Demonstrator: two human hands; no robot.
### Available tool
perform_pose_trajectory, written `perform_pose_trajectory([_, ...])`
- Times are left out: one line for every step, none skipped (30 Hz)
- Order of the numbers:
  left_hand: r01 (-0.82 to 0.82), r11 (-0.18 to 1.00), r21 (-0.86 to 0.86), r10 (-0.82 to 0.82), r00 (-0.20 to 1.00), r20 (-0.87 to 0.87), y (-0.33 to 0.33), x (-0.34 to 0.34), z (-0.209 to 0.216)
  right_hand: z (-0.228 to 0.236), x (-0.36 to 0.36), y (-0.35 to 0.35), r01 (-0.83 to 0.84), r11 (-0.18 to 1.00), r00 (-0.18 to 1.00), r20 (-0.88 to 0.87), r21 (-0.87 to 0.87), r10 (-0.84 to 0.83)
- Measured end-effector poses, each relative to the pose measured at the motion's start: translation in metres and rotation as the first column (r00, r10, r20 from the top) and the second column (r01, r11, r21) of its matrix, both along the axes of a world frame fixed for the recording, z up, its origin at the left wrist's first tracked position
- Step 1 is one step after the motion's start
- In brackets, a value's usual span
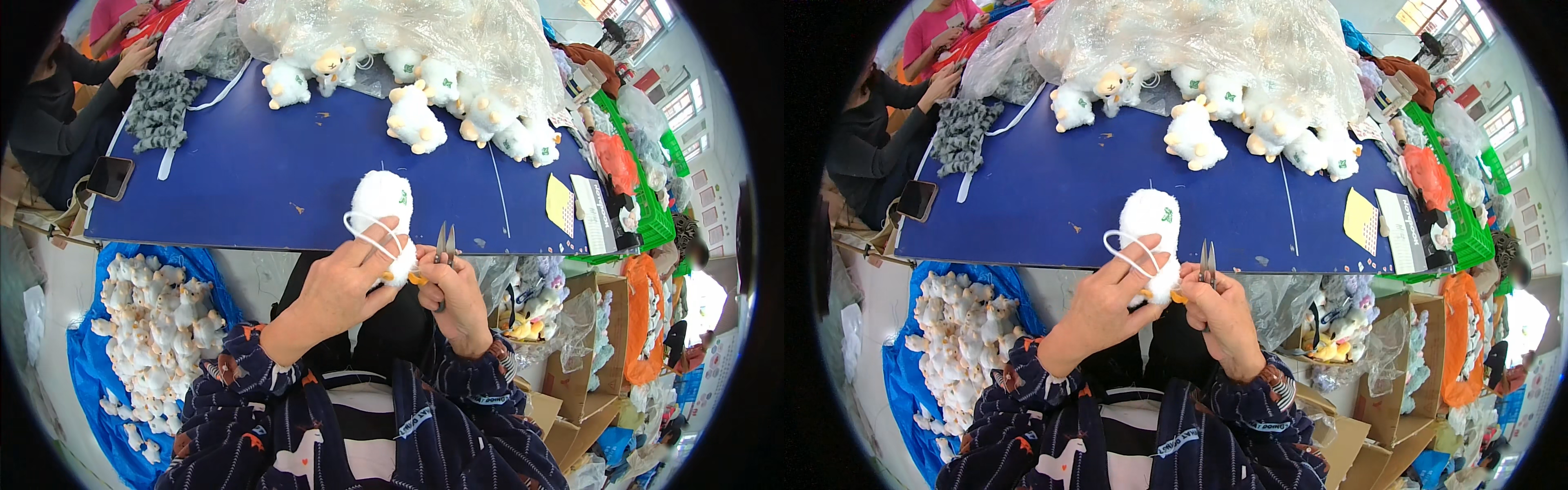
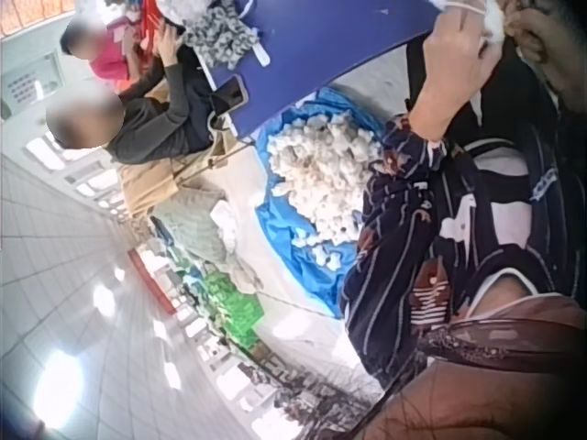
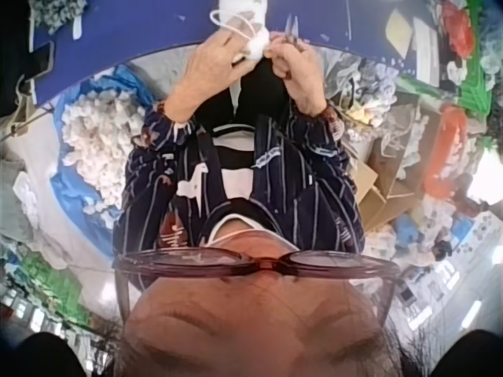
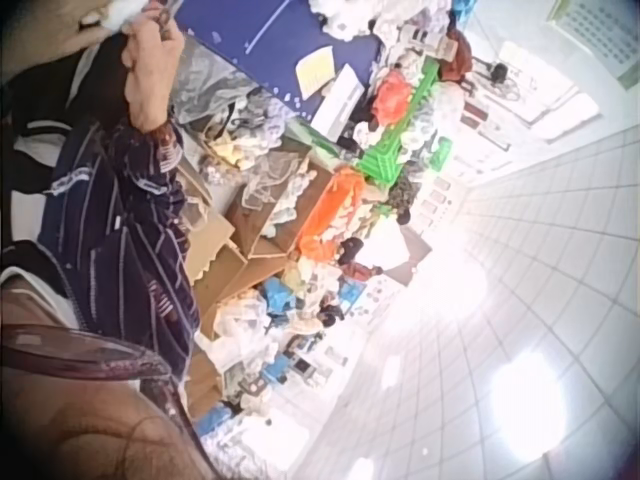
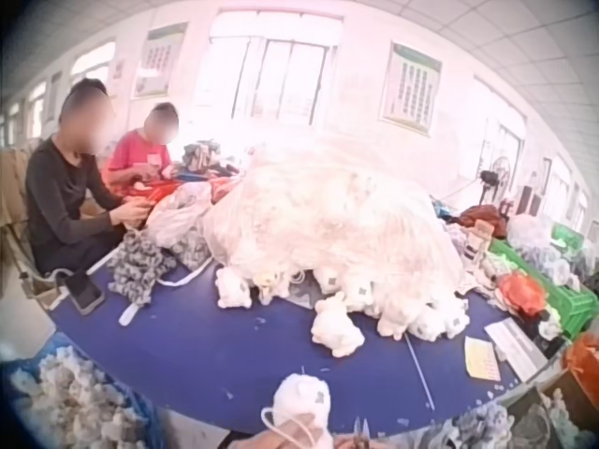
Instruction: The person sits on the floor and uses scissors to trim loose threads and fluff on small white stuffed toys. They handle each toy one at a time, rotating it to access different sides, and place the finished items on a blue tarp beside them.
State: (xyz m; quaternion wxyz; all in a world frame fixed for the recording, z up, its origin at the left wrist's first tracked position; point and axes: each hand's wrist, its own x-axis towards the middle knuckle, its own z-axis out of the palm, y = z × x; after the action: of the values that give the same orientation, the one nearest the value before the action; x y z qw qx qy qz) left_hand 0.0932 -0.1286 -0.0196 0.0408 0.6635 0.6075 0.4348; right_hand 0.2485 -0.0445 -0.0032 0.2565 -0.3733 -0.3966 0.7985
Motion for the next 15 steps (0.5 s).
perform_pose_trajectory([0.028,1.000,0.008,-0.028,0.999,0.039,0.000,0.000,-0.003,0.000,0.000,0.000,-0.009,0.999,1.000,-0.024,-0.035,0.008])
perform_pose_trajectory([0.056,0.998,0.017,-0.057,0.995,0.077,0.001,0.000,-0.006,0.000,-0.001,0.001,-0.018,0.997,0.999,-0.048,-0.070,0.014])
perform_pose_trajectory([0.082,0.996,0.026,-0.084,0.989,0.123,0.001,0.000,-0.009,0.001,-0.001,0.002,-0.028,0.994,0.997,-0.070,-0.106,0.021])
perform_pose_trajectory([0.108,0.994,0.036,-0.112,0.979,0.169,0.003,-0.001,-0.013,0.000,-0.002,0.001,-0.024,0.995,0.998,-0.068,-0.093,0.018])
perform_pose_trajectory([0.133,0.990,0.047,-0.140,0.967,0.214,0.003,-0.001,-0.015,0.000,-0.002,0.000,-0.020,0.997,0.998,-0.066,-0.079,0.015])
perform_pose_trajectory([0.138,0.990,0.029,-0.141,0.963,0.230,0.003,-0.001,-0.013,0.000,-0.002,0.000,-0.014,0.998,0.998,-0.064,-0.066,0.010])
perform_pose_trajectory([0.144,0.990,0.011,-0.142,0.959,0.247,0.002,-0.001,-0.010,0.001,-0.002,-0.001,-0.015,0.997,0.997,-0.082,-0.070,0.009])
perform_pose_trajectory([0.149,0.989,-0.007,-0.142,0.954,0.263,0.002,0.000,-0.008,0.001,-0.002,-0.001,-0.016,0.997,0.995,-0.100,-0.075,0.008])
perform_pose_trajectory([0.140,0.990,-0.004,-0.133,0.953,0.273,0.002,0.001,-0.006,0.001,-0.002,-0.002,-0.017,0.997,0.993,-0.118,-0.079,0.007])
perform_pose_trajectory([0.130,0.992,-0.002,-0.124,0.951,0.282,0.002,0.001,-0.005,0.000,-0.002,-0.002,-0.014,0.996,0.993,-0.122,-0.085,0.004])
perform_pose_trajectory([0.120,0.993,0.001,-0.115,0.950,0.291,0.002,0.002,-0.005,-0.002,-0.002,-0.003,-0.012,0.996,0.992,-0.125,-0.092,0.000])
perform_pose_trajectory([0.117,0.993,0.013,-0.115,0.943,0.313,0.002,0.002,-0.005,-0.004,-0.003,-0.003,-0.012,0.995,0.992,-0.129,-0.099,-0.001])
perform_pose_trajectory([0.113,0.993,0.025,-0.115,0.935,0.335,0.002,0.002,-0.005,-0.004,-0.004,-0.003,-0.010,0.997,0.991,-0.136,-0.081,-0.001])
perform_pose_trajectory([0.109,0.993,0.038,-0.116,0.927,0.356,0.002,0.002,-0.005,-0.005,-0.005,-0.004,-0.009,0.998,0.990,-0.142,-0.062,0.000])
perform_pose_trajectory([0.126,0.990,0.060,-0.139,0.921,0.363,0.003,0.001,-0.006,-0.006,-0.005,-0.004,-0.005,0.999,0.989,-0.148,-0.044,-0.002])
